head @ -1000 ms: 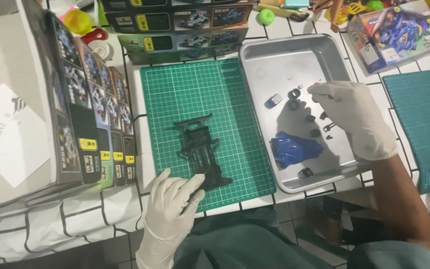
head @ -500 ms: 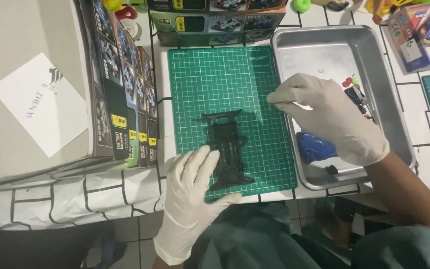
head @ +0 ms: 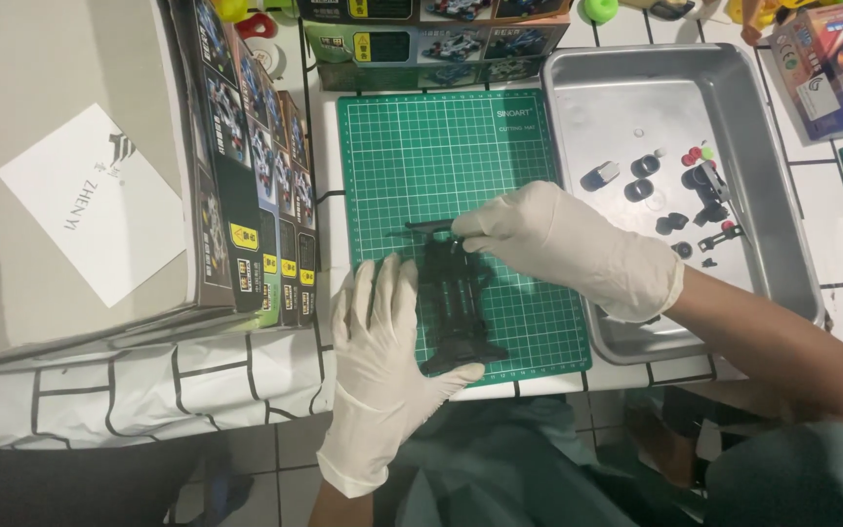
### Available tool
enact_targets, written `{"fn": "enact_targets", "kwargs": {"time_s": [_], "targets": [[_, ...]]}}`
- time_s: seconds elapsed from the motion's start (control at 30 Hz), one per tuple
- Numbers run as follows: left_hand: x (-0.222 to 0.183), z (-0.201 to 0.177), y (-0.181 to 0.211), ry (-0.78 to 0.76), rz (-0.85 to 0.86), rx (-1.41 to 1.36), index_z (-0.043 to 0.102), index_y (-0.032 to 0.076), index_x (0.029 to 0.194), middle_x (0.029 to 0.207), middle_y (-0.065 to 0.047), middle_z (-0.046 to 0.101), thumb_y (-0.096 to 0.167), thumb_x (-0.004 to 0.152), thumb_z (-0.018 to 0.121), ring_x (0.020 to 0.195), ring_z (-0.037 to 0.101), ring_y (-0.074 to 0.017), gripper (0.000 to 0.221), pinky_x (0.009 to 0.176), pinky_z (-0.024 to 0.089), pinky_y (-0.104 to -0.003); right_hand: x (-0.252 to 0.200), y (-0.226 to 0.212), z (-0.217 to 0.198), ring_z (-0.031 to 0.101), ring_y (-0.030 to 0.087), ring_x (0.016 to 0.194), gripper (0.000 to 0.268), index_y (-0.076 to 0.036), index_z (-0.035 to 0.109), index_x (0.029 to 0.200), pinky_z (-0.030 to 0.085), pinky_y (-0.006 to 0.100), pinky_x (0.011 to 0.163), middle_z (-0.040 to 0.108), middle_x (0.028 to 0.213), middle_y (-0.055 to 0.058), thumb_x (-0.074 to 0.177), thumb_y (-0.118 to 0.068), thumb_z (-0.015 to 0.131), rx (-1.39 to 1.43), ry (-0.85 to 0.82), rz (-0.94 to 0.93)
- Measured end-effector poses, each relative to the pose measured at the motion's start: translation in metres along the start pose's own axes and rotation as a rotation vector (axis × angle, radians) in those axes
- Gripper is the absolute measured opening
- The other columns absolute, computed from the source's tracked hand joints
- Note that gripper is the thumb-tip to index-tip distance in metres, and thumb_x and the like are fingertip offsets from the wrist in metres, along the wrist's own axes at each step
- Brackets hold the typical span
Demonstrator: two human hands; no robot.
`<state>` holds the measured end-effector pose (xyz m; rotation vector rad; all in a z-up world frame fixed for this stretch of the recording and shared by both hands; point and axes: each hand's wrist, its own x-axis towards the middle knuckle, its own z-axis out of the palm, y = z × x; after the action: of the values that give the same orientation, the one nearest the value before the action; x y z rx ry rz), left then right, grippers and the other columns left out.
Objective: Unbox and assemble a toy car model kit on a cutting mat
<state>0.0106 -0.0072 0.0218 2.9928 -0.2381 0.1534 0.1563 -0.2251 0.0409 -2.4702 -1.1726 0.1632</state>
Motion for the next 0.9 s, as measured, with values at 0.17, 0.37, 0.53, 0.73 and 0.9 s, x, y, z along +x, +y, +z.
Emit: {"fn": "enact_targets", "kwargs": {"time_s": [0.17, 0.37, 0.53, 0.73, 0.9], "targets": [[0.002, 0.001, 0.0, 0.024, 0.002, -0.012, 0.041, 0.013, 0.152, 0.161, -0.01, 0.041, 0.106, 0.061, 0.054, 0.153, 0.028, -0.0345, 0.131, 0.125, 0.015, -0.057, 0.017, -0.047, -0.031, 0.069, 0.012, 0.126, 0.064, -0.018, 0.067, 0.138, 0.055, 0.025, 0.096, 0.074, 0.13, 0.004, 0.095, -0.047, 0.029, 0.387, -0.275, 0.675], [0.006, -0.006, 0.0, 0.021, 0.012, -0.065, 0.048, 0.012, 0.147, 0.157, -0.012, 0.046, 0.101, 0.063, 0.057, 0.148, 0.033, -0.0367, 0.122, 0.123, 0.011, -0.066, 0.005, -0.012, 0.006, 0.047, 0.016, 0.054, 0.023, -0.016, 0.066, 0.106, 0.047, 0.031, 0.045, 0.053, 0.069, -0.003, 0.093, 0.002, 0.068, -0.258, 0.206, -0.198], [0.005, -0.008, 0.0, 0.001, 0.003, -0.08, 0.048, 0.014, 0.149, 0.158, -0.012, 0.044, 0.099, 0.066, 0.055, 0.149, 0.03, -0.0363, 0.119, 0.124, 0.008, -0.066, 0.016, -0.022, 0.006, 0.067, 0.026, 0.074, 0.01, -0.01, 0.08, 0.087, 0.057, 0.04, 0.061, 0.072, 0.085, 0.004, 0.095, -0.014, 0.075, -0.099, 0.16, -0.197], [0.007, -0.009, 0.001, 0.024, 0.008, -0.113, 0.052, 0.013, 0.145, 0.155, -0.011, 0.047, 0.096, 0.063, 0.063, 0.146, 0.035, -0.0366, 0.116, 0.122, 0.013, -0.067, 0.014, -0.021, 0.011, 0.058, 0.024, 0.081, 0.014, -0.011, 0.074, 0.081, 0.051, 0.037, 0.065, 0.057, 0.092, 0.004, 0.096, -0.014, 0.073, -0.002, 0.139, -0.181], [0.008, -0.01, 0.002, 0.049, 0.017, -0.095, 0.054, 0.011, 0.144, 0.154, -0.011, 0.048, 0.097, 0.063, 0.062, 0.144, 0.038, -0.0365, 0.118, 0.121, 0.016, -0.068, 0.02, -0.018, 0.012, 0.059, 0.02, 0.087, 0.011, -0.016, 0.074, 0.08, 0.054, 0.035, 0.07, 0.057, 0.095, -0.002, 0.089, -0.012, 0.079, 0.145, 0.002, -0.04]]}}
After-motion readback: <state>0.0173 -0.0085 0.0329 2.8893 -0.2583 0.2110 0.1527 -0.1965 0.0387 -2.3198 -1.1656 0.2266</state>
